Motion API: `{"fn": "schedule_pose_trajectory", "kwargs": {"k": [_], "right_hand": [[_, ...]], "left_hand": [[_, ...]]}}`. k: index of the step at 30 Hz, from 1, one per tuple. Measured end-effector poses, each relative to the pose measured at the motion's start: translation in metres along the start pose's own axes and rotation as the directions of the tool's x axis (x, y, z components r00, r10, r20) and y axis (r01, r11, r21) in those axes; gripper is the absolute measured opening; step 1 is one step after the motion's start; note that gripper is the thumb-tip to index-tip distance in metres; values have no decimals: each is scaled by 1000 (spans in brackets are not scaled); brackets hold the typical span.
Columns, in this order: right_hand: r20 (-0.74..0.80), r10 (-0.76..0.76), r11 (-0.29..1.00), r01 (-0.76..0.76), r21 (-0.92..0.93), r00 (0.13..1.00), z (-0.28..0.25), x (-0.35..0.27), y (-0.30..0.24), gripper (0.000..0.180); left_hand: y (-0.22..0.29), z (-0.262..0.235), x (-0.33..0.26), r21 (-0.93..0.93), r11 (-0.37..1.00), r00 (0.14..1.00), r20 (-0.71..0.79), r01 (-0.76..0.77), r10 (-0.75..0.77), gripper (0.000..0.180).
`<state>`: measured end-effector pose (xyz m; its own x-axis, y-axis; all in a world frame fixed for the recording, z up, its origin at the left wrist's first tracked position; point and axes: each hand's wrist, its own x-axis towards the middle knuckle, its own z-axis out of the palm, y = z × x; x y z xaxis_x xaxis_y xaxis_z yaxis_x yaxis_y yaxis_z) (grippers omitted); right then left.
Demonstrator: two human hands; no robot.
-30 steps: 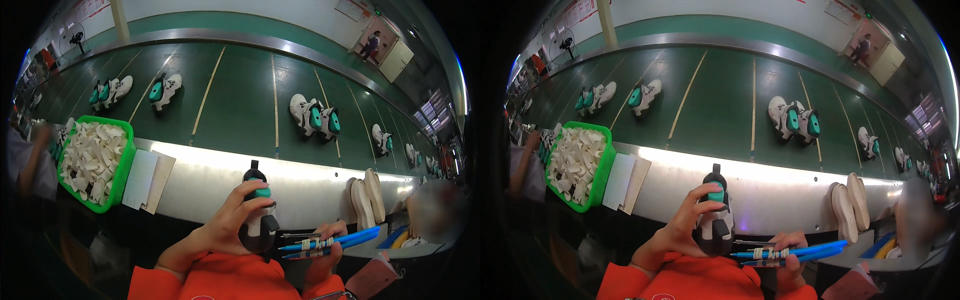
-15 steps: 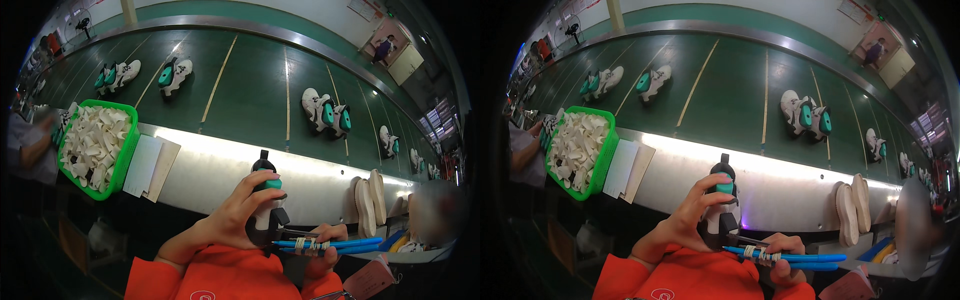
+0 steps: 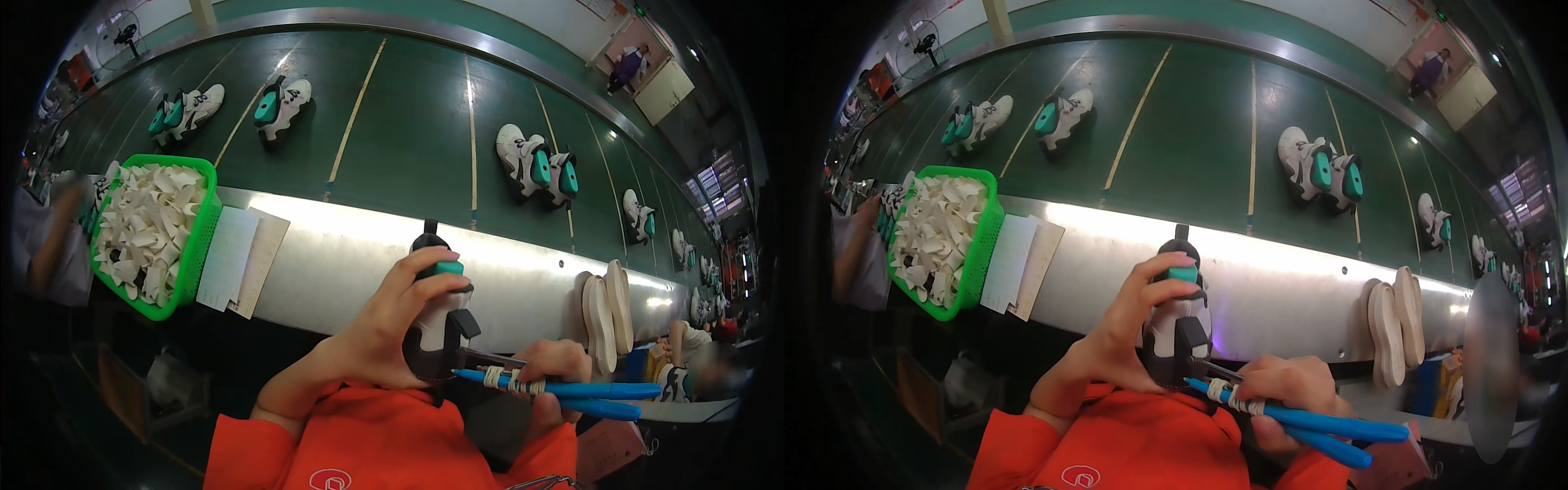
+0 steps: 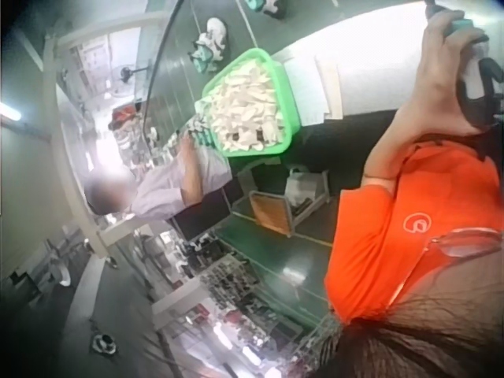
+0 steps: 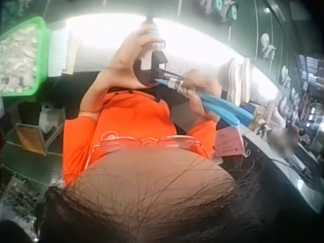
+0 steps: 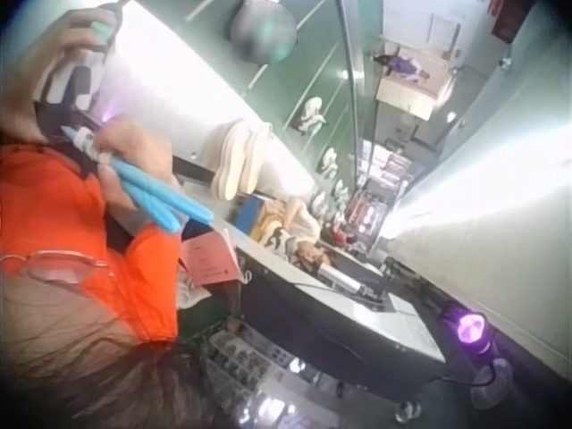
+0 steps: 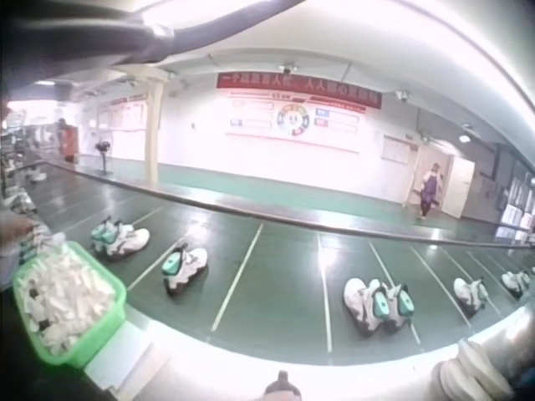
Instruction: The person picks up white and teal sneakers from a conveyor belt, uses a blue tool to probe the heel area, and places the shoes back on the belt. The process is repeated for multiple pairs of shoes.
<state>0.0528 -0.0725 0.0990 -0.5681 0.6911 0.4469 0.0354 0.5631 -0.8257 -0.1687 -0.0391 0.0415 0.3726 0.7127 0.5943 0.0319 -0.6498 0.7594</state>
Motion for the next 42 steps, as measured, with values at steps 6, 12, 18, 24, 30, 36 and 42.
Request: {"fn": "schedule_pose_trajectory", "kwargs": {"k": [6, 12, 18, 24, 30, 36, 42], "right_hand": [[66, -40, 977, 53, -206, 997, 0, 26, 1, 24], [10, -97, 966, 96, -239, 995, 5, 38, 8, 26], [-507, 29, 990, 45, 133, 862, -13, 9, 41, 31], [-743, 428, 887, -82, 454, 514, 3, -51, 126, 23], [-728, 631, 773, -145, 618, 268, 37, -108, 192, 21], [-754, 571, 801, -19, 598, 326, 19, -150, 269, 22], [-653, 711, 697, -138, 704, 261, 37, -96, 225, 23]], "left_hand": [[-10, -8, 5, 35, 998, 998, -45, 44, -42, 83], [-14, -16, 9, 95, 994, 998, -49, 48, -44, 89], [-18, -14, 11, 42, 997, 998, -36, 59, -57, 90], [-37, -4, -54, 30, 980, 980, 45, -197, 195, 77], [-72, 25, -143, 469, 685, 829, 361, -557, 427, 52], [-135, 2, -70, 281, 893, 885, 409, -352, 221, 61], [-208, -29, 44, 421, 893, 974, 215, -162, 75, 74]]}}
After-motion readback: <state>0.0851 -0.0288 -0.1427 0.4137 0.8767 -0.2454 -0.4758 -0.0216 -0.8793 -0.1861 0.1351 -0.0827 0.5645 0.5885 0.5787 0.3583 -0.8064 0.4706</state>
